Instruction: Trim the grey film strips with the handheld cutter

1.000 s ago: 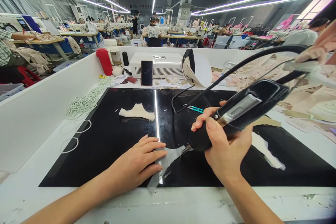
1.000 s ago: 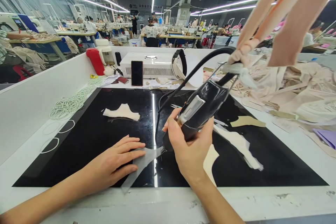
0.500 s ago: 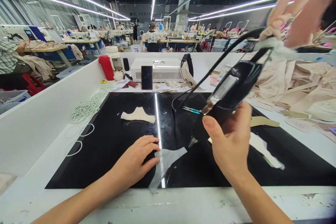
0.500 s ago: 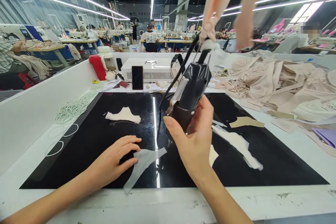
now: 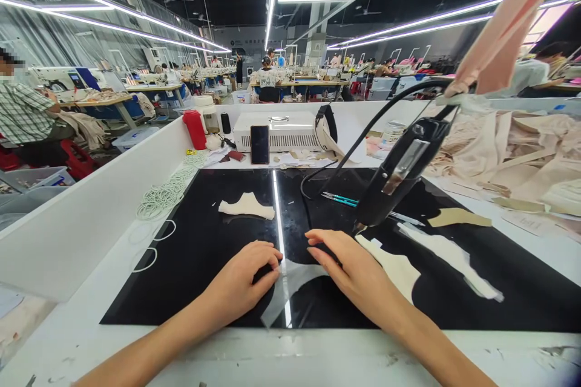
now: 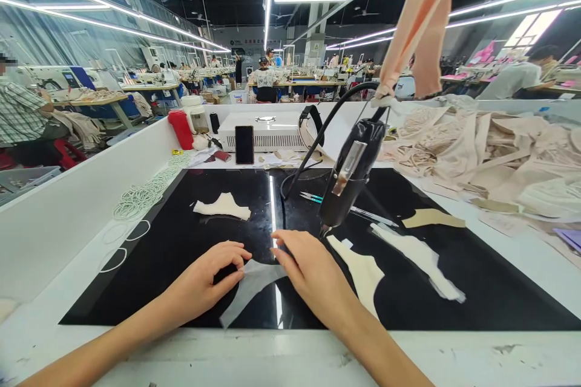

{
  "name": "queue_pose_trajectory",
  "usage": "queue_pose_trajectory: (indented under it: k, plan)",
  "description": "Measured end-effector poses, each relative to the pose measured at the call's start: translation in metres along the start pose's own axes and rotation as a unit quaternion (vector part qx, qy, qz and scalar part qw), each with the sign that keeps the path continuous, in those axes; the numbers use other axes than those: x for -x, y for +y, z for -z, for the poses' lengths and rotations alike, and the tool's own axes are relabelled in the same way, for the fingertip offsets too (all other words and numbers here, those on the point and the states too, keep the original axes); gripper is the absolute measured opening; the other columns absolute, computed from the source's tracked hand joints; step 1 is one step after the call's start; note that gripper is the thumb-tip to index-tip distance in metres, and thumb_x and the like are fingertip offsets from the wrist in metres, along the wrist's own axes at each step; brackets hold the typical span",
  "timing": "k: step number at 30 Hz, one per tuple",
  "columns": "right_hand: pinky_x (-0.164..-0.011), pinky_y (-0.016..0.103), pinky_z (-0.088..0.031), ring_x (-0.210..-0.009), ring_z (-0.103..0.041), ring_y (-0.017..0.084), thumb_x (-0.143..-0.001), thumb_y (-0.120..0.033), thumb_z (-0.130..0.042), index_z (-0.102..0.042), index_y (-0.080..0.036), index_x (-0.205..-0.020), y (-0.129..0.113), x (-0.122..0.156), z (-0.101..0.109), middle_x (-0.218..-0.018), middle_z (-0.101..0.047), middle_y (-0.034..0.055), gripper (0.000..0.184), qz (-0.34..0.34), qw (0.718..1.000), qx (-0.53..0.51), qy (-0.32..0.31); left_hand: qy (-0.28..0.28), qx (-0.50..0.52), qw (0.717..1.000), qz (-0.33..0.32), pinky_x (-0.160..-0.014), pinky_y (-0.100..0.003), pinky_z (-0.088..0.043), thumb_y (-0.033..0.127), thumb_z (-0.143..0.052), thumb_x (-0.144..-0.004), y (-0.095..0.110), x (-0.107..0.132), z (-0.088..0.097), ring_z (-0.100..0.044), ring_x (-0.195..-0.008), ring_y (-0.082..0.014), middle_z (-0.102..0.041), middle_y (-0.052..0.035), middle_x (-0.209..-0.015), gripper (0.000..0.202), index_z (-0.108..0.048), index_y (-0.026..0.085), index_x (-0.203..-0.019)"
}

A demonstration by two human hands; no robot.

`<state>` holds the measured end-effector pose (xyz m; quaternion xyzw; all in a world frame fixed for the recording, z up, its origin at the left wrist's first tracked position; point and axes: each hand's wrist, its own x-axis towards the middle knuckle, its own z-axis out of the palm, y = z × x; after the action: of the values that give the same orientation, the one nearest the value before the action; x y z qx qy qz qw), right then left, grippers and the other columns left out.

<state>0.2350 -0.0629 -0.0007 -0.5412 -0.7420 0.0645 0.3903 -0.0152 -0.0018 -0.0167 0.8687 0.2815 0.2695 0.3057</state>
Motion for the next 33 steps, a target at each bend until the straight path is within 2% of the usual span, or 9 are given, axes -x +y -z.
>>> queue_pose_trajectory:
  k: [5,8,12,16,17,21,24,27,33]
  plan:
    - [-0.076,0.033,-0.064,-0.088,-0.079,0.021,-0.101,-0.026,-0.065,-0.073,-0.029,-0.116,0.006,0.009,0.013,-0.098,-0.081,-0.0009,0.017,-0.054,0.998,0.014,-0.035,0.012,-0.004,0.999,0.046,-0.108,-0.041,-0.055,0.020,-0.059,-0.100,-0.001,0.000,0.000,-0.068,-0.122,-0.0238,-0.073,-0.0050,-0.127,0.007,-0.064,0.024,-0.103]
    - [-0.078,0.033,-0.062,-0.090,-0.078,0.021,-0.105,-0.027,-0.057,-0.070,-0.028,-0.118,0.000,0.019,0.021,-0.103,-0.081,0.0011,0.018,-0.055,0.998,0.020,0.000,0.042,-0.027,0.998,0.033,-0.109,-0.041,-0.055,0.018,-0.058,-0.101,-0.004,0.001,0.004,-0.067,-0.122,-0.0227,-0.069,-0.0060,-0.133,0.019,-0.063,0.025,-0.119]
    - [-0.068,0.033,-0.056,-0.076,-0.073,0.019,-0.102,-0.021,-0.062,-0.072,-0.030,-0.111,-0.007,0.024,0.042,-0.091,-0.077,-0.0004,0.016,0.014,0.972,0.086,0.216,0.018,-0.104,0.991,-0.089,-0.106,-0.035,-0.055,0.016,-0.053,-0.108,0.003,-0.005,0.011,-0.066,-0.117,-0.0195,-0.069,-0.0059,-0.125,0.019,-0.063,0.022,-0.122]
    - [-0.055,0.032,-0.044,-0.060,-0.057,0.016,-0.075,-0.018,-0.092,-0.077,-0.032,-0.105,-0.007,0.006,0.064,-0.078,-0.063,-0.0043,0.036,0.122,0.857,0.026,0.500,-0.079,-0.143,0.967,-0.196,-0.103,-0.031,-0.056,0.017,-0.046,-0.112,0.016,-0.024,0.009,-0.066,-0.112,-0.0191,-0.071,-0.0074,-0.120,0.024,-0.065,0.018,-0.126]
    - [-0.060,0.033,-0.047,-0.070,-0.061,0.017,-0.074,-0.022,-0.094,-0.075,-0.036,-0.113,-0.006,0.000,0.067,-0.089,-0.064,-0.0027,0.046,0.114,0.852,-0.020,0.511,-0.096,-0.149,0.962,-0.208,-0.102,-0.031,-0.056,0.018,-0.046,-0.112,0.018,-0.030,0.007,-0.066,-0.111,-0.0193,-0.071,-0.0078,-0.121,0.025,-0.066,0.017,-0.128]
    - [-0.102,0.043,-0.052,-0.135,-0.055,0.029,-0.080,-0.044,-0.090,-0.052,-0.048,-0.143,0.000,-0.021,0.069,-0.142,-0.058,0.0019,0.073,-0.034,0.907,-0.157,0.390,-0.137,-0.186,0.944,-0.236,-0.102,-0.033,-0.056,0.022,-0.049,-0.111,0.016,-0.048,-0.001,-0.068,-0.111,-0.0214,-0.070,-0.0094,-0.126,0.028,-0.068,0.018,-0.132]
    - [-0.098,0.045,-0.058,-0.125,-0.065,0.029,-0.076,-0.051,-0.092,-0.045,-0.045,-0.148,0.001,-0.033,0.063,-0.138,-0.064,0.0045,0.086,-0.052,0.914,-0.245,0.318,-0.171,-0.204,0.933,-0.242,-0.106,-0.036,-0.055,0.022,-0.054,-0.110,0.010,-0.054,-0.004,-0.066,-0.115,-0.0233,-0.068,-0.0104,-0.131,0.030,-0.066,0.019,-0.136]
    - [-0.091,0.045,-0.061,-0.100,-0.074,0.026,-0.077,-0.049,-0.090,-0.053,-0.036,-0.138,-0.008,-0.044,0.053,-0.117,-0.073,0.0032,0.072,-0.055,0.911,-0.300,0.279,-0.191,-0.198,0.933,-0.233,-0.106,-0.039,-0.054,0.026,-0.058,-0.108,0.006,-0.055,-0.002,-0.065,-0.116,-0.0248,-0.068,-0.0116,-0.132,0.033,-0.065,0.020,-0.140]
    - [-0.070,0.037,-0.060,-0.075,-0.067,0.020,-0.079,-0.038,-0.087,-0.058,-0.029,-0.119,-0.037,-0.055,0.034,-0.096,-0.068,-0.0001,0.050,-0.086,0.898,-0.267,0.339,-0.216,-0.165,0.942,-0.198,-0.107,-0.040,-0.053,0.026,-0.059,-0.108,0.009,-0.055,0.001,-0.062,-0.117,-0.0261,-0.066,-0.0121,-0.135,0.037,-0.064,0.018,-0.144]
